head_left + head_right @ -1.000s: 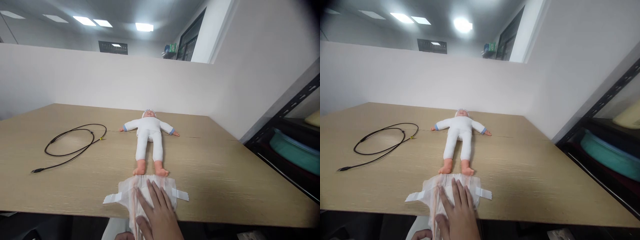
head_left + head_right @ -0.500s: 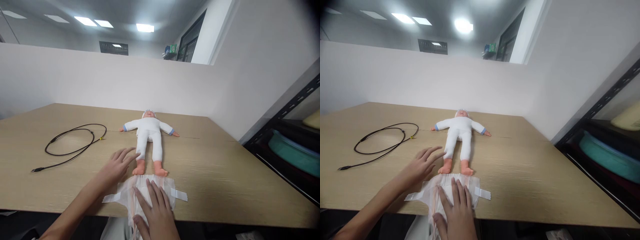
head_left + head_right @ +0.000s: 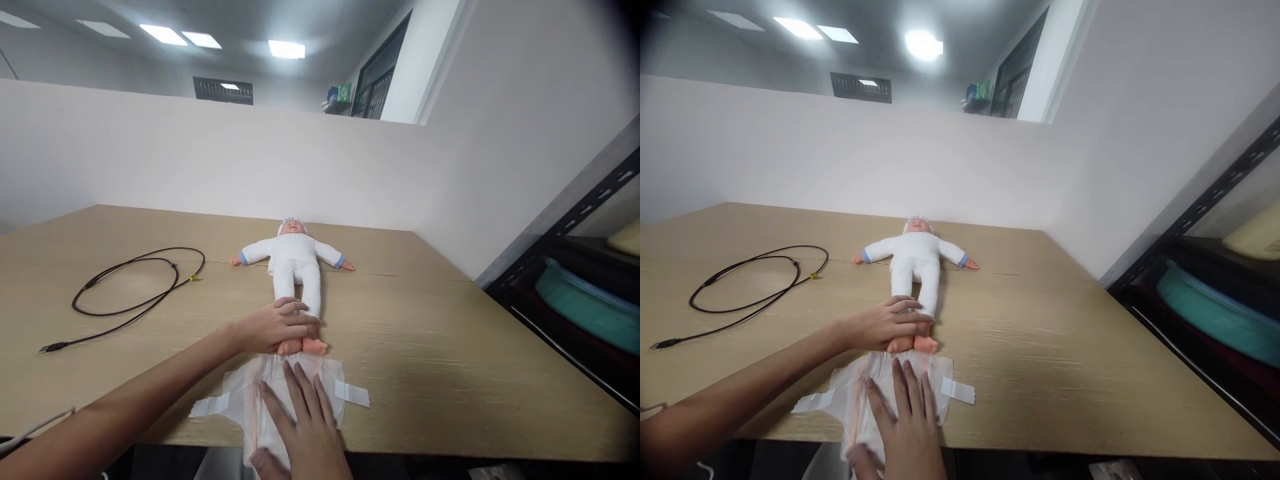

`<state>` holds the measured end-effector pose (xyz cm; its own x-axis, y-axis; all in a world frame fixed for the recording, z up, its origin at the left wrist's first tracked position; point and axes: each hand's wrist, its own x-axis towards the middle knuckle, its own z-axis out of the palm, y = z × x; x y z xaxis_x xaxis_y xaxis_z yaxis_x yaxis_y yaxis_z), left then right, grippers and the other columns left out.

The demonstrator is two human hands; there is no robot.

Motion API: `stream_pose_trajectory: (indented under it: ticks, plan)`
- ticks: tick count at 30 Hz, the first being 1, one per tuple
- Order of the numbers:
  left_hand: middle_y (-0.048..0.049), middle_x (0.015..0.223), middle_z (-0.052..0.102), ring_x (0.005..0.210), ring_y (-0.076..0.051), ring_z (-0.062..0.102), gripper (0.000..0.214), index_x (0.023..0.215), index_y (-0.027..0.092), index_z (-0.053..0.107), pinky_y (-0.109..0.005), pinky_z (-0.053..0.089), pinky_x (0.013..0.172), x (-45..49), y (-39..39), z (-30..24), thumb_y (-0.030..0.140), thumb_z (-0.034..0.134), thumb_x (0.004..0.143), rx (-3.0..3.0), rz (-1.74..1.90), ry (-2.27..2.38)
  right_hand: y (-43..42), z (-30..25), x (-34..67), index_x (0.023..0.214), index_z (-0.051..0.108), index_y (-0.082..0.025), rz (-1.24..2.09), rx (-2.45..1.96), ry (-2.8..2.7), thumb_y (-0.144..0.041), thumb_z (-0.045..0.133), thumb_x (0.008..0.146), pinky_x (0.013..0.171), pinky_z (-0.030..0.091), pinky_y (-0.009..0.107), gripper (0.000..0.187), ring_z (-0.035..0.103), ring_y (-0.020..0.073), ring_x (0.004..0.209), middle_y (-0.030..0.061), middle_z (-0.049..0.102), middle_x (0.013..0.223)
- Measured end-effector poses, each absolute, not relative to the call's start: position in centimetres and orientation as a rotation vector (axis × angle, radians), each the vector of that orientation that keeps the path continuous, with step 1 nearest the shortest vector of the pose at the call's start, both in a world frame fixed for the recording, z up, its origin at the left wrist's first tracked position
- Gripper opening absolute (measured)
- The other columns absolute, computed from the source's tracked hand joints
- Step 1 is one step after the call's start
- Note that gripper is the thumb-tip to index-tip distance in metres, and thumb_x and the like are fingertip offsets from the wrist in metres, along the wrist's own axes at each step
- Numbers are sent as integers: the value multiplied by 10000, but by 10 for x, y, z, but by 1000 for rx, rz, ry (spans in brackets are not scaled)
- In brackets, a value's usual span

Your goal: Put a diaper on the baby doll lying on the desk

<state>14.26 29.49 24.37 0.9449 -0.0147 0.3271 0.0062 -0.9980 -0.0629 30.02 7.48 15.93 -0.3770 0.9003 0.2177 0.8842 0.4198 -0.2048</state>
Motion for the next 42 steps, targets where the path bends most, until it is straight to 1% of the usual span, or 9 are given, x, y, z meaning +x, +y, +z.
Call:
stream_pose_trajectory:
  ticks: [5, 11, 18, 21, 24, 30, 34, 38, 42]
  plan:
    - [-83, 1439, 759, 1320, -294, 603, 331, 1428, 253, 671, -439, 416, 1162, 157, 303, 240, 308, 568, 1118, -3056, -554, 61, 82, 180, 307, 1782, 103, -482, 244, -1536, -2404, -708, 700, 985, 1344, 322, 721, 1021, 255, 435, 1705, 47, 77, 1863]
    - [-71, 1371, 789, 1127, -251, 621, 319, 1398, 270, 717, -400, 453, 1013, 167, 303, 266, 323, 516, 1156, -3084, -563, 90, 92, 196, 311, 1775, 101, -502, 357, -1559, -2396, -662, 657, 1032, 1357, 304, 710, 941, 238, 398, 1717, 6, 93, 1865]
    - [-52, 1362, 781, 1223, -267, 569, 335, 1395, 272, 723, -421, 482, 1096, 170, 314, 326, 265, 579, 1093, -3470, -752, -84, 101, 213, 316, 1780, 81, -479, 463, -1522, -2426, -663, 498, 1115, 1406, 211, 665, 807, 125, 328, 1750, -32, 57, 1873]
    - [-54, 1340, 763, 1304, -272, 562, 347, 1388, 275, 727, -414, 501, 1097, 168, 323, 348, 310, 669, 1048, -3591, -764, -215, 104, 220, 315, 1781, 88, -479, 480, -1530, -2426, -630, 483, 1133, 1422, 190, 631, 774, 130, 297, 1752, -48, 60, 1875]
    - [-52, 1290, 747, 1295, -264, 599, 380, 1359, 283, 742, -416, 508, 1097, 165, 332, 365, 383, 766, 993, -3620, -792, -329, 110, 228, 313, 1777, 113, -494, 474, -1548, -2416, -612, 476, 1145, 1428, 198, 599, 739, 141, 270, 1752, -65, 85, 1876]
    - [-43, 1223, 744, 1210, -246, 639, 409, 1324, 268, 744, -378, 515, 1005, 158, 345, 382, 455, 812, 967, -3623, -837, -394, 146, 237, 312, 1772, 278, -404, 389, -1673, -2410, -557, 474, 1162, 1417, 219, 612, 659, 185, 280, 1743, 3, 182, 1872]
    - [-66, 1239, 753, 1213, -253, 634, 399, 1315, 233, 747, -390, 504, 1020, 154, 349, 386, 437, 798, 977, -3603, -867, -312, 179, 236, 312, 1774, 299, -336, 305, -1720, -2394, -530, 444, 1176, 1412, 200, 638, 645, 177, 303, 1743, 50, 213, 1867]
    - [-67, 1258, 770, 1256, -272, 642, 405, 1364, 236, 745, -419, 500, 1064, 151, 350, 390, 409, 759, 998, -3599, -905, -245, 205, 239, 308, 1777, 283, -365, 277, -1721, -2414, -538, 416, 1184, 1397, 199, 677, 632, 179, 336, 1740, 66, 253, 1861]
    - [-46, 1371, 765, 1310, -281, 659, 429, 1388, 284, 746, -417, 516, 1082, 145, 350, 395, 424, 774, 984, -3637, -994, -255, 228, 239, 306, 1735, 402, -402, 257, -1686, -2390, -590, 465, 1155, 1367, 258, 692, 613, 246, 382, 1714, 103, 336, 1825]
